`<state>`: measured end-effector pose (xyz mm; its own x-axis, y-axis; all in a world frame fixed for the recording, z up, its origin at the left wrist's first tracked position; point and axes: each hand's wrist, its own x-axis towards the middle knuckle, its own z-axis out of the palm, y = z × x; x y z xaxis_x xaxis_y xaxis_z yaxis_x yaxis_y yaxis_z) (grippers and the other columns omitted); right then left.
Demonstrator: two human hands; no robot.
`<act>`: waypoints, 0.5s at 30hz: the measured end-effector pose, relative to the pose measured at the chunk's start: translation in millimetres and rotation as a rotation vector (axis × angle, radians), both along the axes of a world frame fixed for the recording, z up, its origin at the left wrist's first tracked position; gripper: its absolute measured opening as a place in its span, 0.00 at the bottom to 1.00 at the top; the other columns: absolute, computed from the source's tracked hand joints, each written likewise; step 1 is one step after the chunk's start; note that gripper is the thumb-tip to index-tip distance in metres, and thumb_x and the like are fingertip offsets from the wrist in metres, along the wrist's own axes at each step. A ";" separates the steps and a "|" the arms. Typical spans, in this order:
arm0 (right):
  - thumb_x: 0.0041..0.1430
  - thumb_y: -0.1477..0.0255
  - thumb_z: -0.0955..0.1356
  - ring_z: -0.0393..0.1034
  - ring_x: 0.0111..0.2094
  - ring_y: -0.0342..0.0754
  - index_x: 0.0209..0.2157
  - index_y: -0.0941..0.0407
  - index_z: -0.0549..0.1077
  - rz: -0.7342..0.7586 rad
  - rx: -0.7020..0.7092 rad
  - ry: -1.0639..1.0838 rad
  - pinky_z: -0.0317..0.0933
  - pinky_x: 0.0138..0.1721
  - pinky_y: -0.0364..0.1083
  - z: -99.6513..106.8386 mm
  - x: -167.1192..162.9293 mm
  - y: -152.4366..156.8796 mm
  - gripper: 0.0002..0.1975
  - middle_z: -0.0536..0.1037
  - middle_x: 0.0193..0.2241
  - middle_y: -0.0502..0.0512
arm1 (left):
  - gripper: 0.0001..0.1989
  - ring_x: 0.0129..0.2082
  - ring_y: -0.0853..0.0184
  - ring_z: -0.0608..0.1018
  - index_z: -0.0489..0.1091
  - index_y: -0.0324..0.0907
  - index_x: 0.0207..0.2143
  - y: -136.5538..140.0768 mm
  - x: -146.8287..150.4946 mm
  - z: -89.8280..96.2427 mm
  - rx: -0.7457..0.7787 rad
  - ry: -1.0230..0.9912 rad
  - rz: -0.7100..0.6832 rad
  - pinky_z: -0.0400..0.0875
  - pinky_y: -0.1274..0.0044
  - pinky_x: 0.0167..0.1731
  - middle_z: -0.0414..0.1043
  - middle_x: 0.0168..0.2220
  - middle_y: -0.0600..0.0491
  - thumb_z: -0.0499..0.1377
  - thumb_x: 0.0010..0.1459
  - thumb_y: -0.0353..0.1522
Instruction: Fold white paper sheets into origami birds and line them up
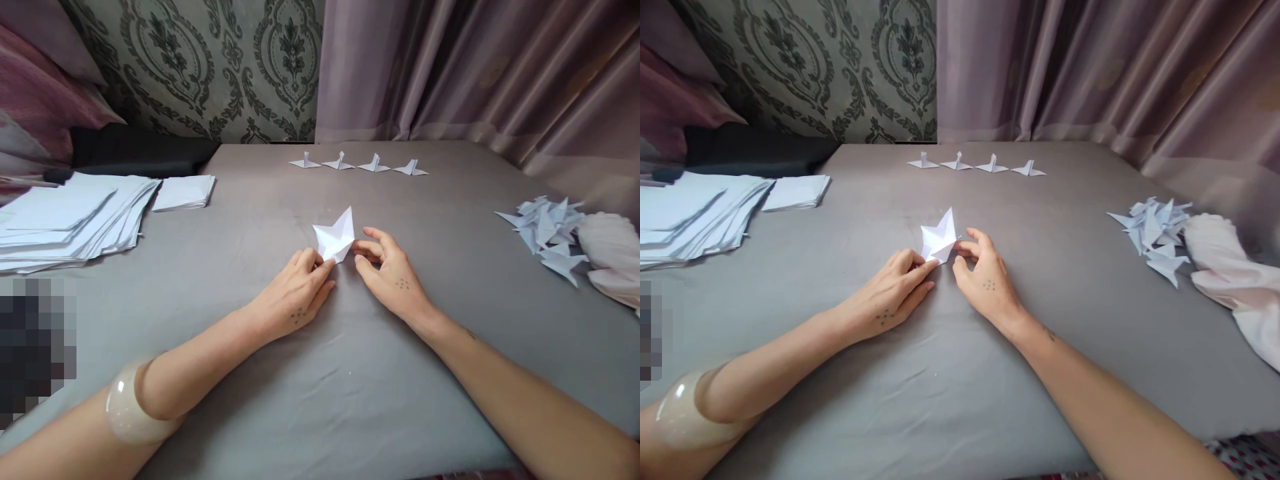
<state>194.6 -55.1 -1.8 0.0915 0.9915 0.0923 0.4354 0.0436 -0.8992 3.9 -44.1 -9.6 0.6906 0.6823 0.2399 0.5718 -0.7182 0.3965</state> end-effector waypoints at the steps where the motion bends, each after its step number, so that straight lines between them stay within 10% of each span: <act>1: 0.54 0.76 0.64 0.72 0.48 0.47 0.55 0.56 0.60 0.007 0.006 -0.005 0.63 0.52 0.51 -0.9 -0.2 0.1 0.25 0.77 0.47 0.57 | 0.18 0.42 0.61 0.66 0.62 0.39 0.55 0.5 0.1 -0.7 -0.011 -0.003 0.003 0.68 0.64 0.45 0.62 0.44 0.44 0.46 0.66 0.34; 15: 0.57 0.74 0.62 0.74 0.40 0.46 0.54 0.55 0.62 0.025 0.021 -0.195 0.65 0.44 0.48 3.4 -2.0 -16.1 0.22 0.79 0.45 0.55 | 0.20 0.40 0.61 0.64 0.64 0.39 0.53 -1.6 1.6 2.7 -0.059 0.064 0.022 0.65 0.64 0.46 0.59 0.43 0.45 0.44 0.67 0.40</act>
